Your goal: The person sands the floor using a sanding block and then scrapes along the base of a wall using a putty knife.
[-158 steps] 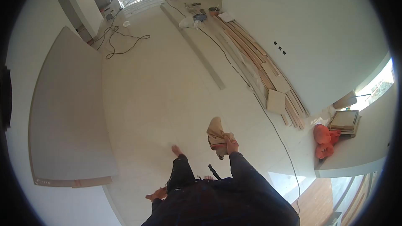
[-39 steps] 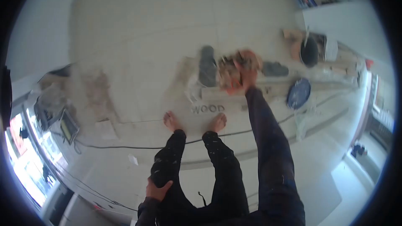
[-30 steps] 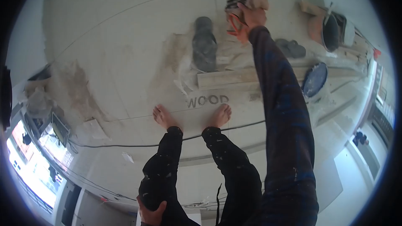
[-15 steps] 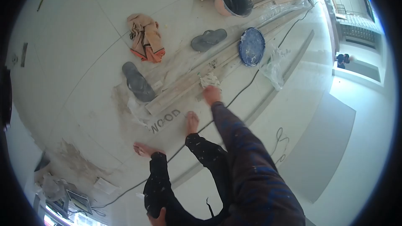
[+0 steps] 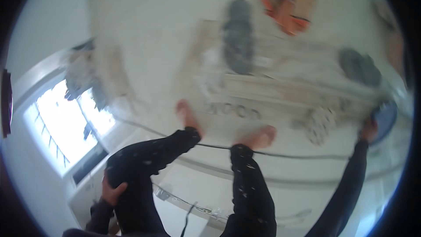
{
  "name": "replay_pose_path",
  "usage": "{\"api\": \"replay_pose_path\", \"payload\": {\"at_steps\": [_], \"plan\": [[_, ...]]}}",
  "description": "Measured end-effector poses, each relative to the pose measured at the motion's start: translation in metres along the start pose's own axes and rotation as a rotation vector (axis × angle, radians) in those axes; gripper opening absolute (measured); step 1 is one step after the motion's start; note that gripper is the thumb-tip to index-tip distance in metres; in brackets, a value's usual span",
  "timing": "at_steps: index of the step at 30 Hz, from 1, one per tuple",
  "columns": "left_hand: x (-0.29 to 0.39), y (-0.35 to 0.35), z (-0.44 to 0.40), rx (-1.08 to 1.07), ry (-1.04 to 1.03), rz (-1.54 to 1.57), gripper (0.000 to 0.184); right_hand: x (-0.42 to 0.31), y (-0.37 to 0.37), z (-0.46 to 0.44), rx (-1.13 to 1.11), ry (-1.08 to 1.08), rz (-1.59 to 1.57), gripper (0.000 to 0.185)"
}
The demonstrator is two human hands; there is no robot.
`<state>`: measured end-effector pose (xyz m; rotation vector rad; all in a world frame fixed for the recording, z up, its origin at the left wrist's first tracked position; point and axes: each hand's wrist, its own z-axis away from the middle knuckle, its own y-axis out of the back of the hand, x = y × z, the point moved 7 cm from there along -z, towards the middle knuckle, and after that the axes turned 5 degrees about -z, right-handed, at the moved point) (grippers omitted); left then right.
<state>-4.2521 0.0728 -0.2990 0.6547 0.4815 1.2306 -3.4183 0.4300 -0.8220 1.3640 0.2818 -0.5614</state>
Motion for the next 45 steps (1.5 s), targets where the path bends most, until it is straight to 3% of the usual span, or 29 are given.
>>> {"api": "replay_pose_path", "payload": {"at_steps": [1,3,7,12,14,19,23,28,29,33,36,37,40,42,45], "plan": [[-0.003,0.004,0.001,0.029,-0.024,-0.035,0.091,-0.066,-0.131,-0.034,0.024,0.033,0.063,0.048],[-0.005,0.004,0.009,0.028,-0.031,-0.076,0.093,-0.171,-0.252,-0.046,0.029,0.061,0.092,0.068],[-0.017,0.004,0.029,-0.018,0.027,-0.082,0.097,-0.174,-0.047,0.060,0.131,-0.084,-0.135,0.048],[-0.059,-0.008,0.057,-0.118,0.123,-0.142,0.109,-0.345,0.083,0.212,-0.017,-0.143,-0.319,0.026],[-0.078,-0.015,0.069,-0.167,0.145,-0.121,0.113,-0.431,0.080,0.264,-0.192,-0.060,-0.348,0.020],[-0.118,-0.033,0.090,-0.283,0.183,-0.059,0.114,-0.649,0.000,0.373,-0.600,0.500,-0.311,0.028],[-0.157,-0.045,0.100,-0.300,0.211,0.074,0.108,-0.742,-0.105,0.427,-0.817,0.950,-0.181,0.023],[-0.205,-0.041,0.078,-0.294,0.253,0.263,0.110,-0.809,-0.262,0.456,-0.804,1.322,0.089,0.013],[-0.217,-0.040,0.070,-0.290,0.255,0.269,0.104,-0.818,-0.287,0.459,-0.780,1.371,0.146,0.011],[-0.263,-0.046,0.045,-0.322,0.255,0.308,0.098,-0.835,-0.355,0.476,-0.801,1.416,0.204,0.007],[-0.283,-0.031,0.021,-0.341,0.283,0.373,0.098,-0.826,-0.381,0.483,-0.838,1.316,0.286,0.006],[-0.282,-0.031,0.024,-0.359,0.299,0.494,0.106,-0.824,-0.388,0.487,-0.837,1.300,0.348,0.007],[-0.258,0.007,0.005,-0.385,0.279,0.507,0.098,-0.819,-0.413,0.489,-0.878,1.212,0.412,0.008],[-0.257,0.024,-0.008,-0.381,0.287,0.549,0.101,-0.824,-0.412,0.490,-0.913,1.133,0.420,0.009],[-0.251,0.038,-0.029,-0.500,0.332,0.425,0.108,-0.827,-0.388,0.474,-1.157,0.755,0.536,0.024]]}}
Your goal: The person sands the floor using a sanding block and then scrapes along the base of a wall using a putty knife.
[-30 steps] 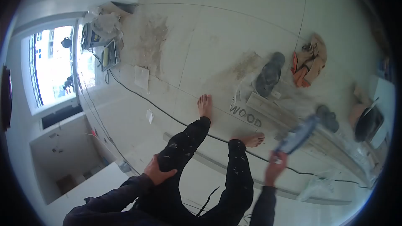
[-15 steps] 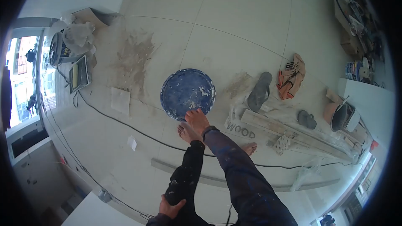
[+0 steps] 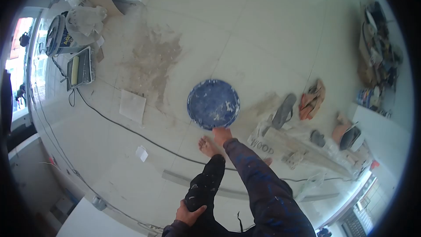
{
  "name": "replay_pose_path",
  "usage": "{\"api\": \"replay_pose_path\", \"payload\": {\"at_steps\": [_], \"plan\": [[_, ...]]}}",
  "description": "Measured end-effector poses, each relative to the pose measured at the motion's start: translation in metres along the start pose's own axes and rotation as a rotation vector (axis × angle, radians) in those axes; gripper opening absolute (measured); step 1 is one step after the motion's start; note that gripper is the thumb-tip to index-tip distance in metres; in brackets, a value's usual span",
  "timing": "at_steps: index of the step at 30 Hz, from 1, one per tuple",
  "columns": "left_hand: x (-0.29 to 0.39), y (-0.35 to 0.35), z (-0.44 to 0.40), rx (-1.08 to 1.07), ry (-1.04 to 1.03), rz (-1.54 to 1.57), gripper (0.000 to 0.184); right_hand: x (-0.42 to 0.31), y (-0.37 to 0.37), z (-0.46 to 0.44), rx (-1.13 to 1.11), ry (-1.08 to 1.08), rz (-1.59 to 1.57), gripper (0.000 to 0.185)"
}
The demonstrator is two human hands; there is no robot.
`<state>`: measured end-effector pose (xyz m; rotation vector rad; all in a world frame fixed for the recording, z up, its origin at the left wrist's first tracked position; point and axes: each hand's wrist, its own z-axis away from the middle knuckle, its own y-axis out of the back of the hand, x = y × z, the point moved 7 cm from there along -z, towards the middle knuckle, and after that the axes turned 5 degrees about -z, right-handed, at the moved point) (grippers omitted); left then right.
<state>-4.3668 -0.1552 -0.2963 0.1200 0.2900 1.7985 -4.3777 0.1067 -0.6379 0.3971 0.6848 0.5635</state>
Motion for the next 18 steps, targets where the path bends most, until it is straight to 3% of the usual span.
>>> {"api": "replay_pose_path", "payload": {"at_steps": [3,8,12,16,18], "plan": [[0.017,0.011,-0.004,-0.004,-0.023,-0.021,0.116,-0.012,0.081,0.051,-0.141,-0.028,-0.113,0.040],[0.063,0.029,0.008,-0.067,-0.009,0.021,0.116,-0.040,0.299,0.139,-0.222,0.059,-0.152,0.056],[0.085,0.045,-0.001,-0.044,-0.133,0.151,0.108,-0.046,0.454,0.174,-0.336,-0.145,-0.535,0.075],[0.204,0.102,-0.032,0.026,-0.091,0.260,0.107,-0.018,0.542,0.142,-0.028,0.147,-0.309,0.081],[0.287,0.132,-0.060,0.070,-0.063,0.311,0.107,0.012,0.597,0.059,-0.053,0.288,-0.031,0.075]]}}
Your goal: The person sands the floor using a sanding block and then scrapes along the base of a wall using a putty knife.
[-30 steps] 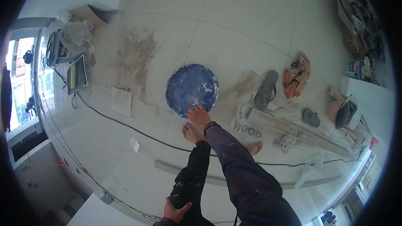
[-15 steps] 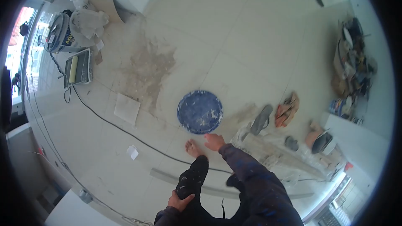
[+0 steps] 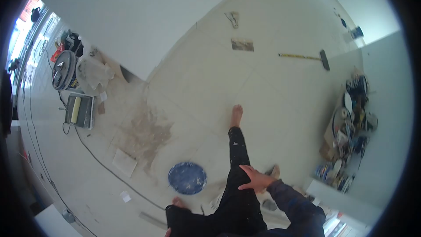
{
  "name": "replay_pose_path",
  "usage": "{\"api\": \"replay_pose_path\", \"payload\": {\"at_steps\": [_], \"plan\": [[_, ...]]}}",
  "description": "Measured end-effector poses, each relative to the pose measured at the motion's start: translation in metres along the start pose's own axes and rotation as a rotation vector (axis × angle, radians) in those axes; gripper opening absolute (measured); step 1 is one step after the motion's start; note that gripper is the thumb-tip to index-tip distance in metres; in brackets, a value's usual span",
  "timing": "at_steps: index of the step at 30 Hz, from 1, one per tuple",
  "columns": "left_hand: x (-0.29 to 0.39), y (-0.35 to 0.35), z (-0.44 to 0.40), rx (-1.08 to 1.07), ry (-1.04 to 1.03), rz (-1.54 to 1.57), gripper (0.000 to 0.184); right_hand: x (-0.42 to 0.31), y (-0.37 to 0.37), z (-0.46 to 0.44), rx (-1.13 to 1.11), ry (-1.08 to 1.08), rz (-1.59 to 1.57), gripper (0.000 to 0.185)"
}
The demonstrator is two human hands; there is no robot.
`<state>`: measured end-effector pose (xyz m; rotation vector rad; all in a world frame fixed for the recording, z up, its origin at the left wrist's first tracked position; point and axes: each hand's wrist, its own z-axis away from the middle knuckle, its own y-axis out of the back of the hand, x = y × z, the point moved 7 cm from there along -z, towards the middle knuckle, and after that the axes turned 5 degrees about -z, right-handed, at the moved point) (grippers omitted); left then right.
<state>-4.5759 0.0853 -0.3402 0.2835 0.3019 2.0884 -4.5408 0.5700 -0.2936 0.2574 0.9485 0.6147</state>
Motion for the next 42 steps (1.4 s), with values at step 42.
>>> {"api": "replay_pose_path", "payload": {"at_steps": [42], "plan": [[0.258,-0.101,-0.164,0.950,-0.650,1.890,0.103,0.083,0.256,-0.653,-0.161,0.634,0.395,0.031]]}}
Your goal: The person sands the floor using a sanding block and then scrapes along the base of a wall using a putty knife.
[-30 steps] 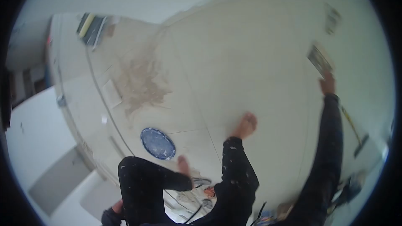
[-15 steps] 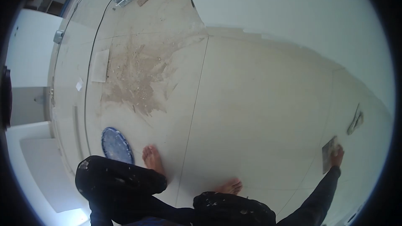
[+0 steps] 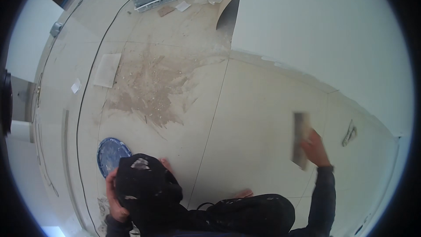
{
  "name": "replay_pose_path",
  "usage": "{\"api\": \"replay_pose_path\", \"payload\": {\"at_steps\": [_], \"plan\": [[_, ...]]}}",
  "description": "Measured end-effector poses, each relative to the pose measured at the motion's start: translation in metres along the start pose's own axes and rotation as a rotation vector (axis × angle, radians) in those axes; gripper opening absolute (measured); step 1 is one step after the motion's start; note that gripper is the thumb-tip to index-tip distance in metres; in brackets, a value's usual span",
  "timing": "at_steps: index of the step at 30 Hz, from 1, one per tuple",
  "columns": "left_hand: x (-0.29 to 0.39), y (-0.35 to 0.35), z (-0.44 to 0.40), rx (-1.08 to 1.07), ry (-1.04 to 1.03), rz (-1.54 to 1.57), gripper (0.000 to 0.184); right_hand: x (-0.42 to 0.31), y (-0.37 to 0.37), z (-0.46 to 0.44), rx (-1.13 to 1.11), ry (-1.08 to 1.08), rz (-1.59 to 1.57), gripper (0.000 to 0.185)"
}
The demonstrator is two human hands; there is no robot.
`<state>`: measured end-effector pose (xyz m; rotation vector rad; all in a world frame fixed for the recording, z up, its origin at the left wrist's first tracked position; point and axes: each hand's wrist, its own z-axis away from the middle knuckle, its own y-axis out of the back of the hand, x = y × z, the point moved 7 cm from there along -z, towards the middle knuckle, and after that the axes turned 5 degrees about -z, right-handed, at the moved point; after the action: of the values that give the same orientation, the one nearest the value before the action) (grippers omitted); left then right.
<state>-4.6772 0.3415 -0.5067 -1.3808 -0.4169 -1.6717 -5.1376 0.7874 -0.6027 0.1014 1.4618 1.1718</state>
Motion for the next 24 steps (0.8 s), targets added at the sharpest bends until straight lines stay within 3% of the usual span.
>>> {"api": "replay_pose_path", "payload": {"at_steps": [3,5,7,11,13,14,18,24], "plan": [[-0.030,0.004,-0.022,-0.050,-0.010,-0.140,0.106,-0.163,-0.078,-0.085,-0.196,0.114,0.001,0.029],[-0.042,0.013,-0.034,-0.081,-0.008,-0.214,0.108,-0.220,-0.130,-0.141,-0.189,0.166,0.086,0.023],[-0.050,0.028,-0.042,-0.106,0.002,-0.269,0.111,-0.252,-0.172,-0.200,-0.136,0.169,0.197,0.031],[-0.047,0.054,-0.055,-0.131,0.009,-0.313,0.116,-0.260,-0.220,-0.320,0.044,-0.054,0.488,0.034],[-0.012,0.046,-0.069,-0.171,-0.107,-0.283,0.118,-0.249,-0.234,-0.366,0.111,-0.148,0.541,0.035],[0.009,0.034,-0.075,-0.193,-0.198,-0.264,0.098,-0.242,-0.241,-0.388,0.144,-0.185,0.564,0.035],[0.010,0.059,-0.090,-0.225,0.021,-0.344,0.109,-0.211,-0.266,-0.406,0.147,-0.261,0.595,0.034],[0.002,0.068,-0.064,0.012,0.056,-0.173,0.114,-0.258,-0.317,-0.395,0.141,-0.027,0.649,0.032]]}}
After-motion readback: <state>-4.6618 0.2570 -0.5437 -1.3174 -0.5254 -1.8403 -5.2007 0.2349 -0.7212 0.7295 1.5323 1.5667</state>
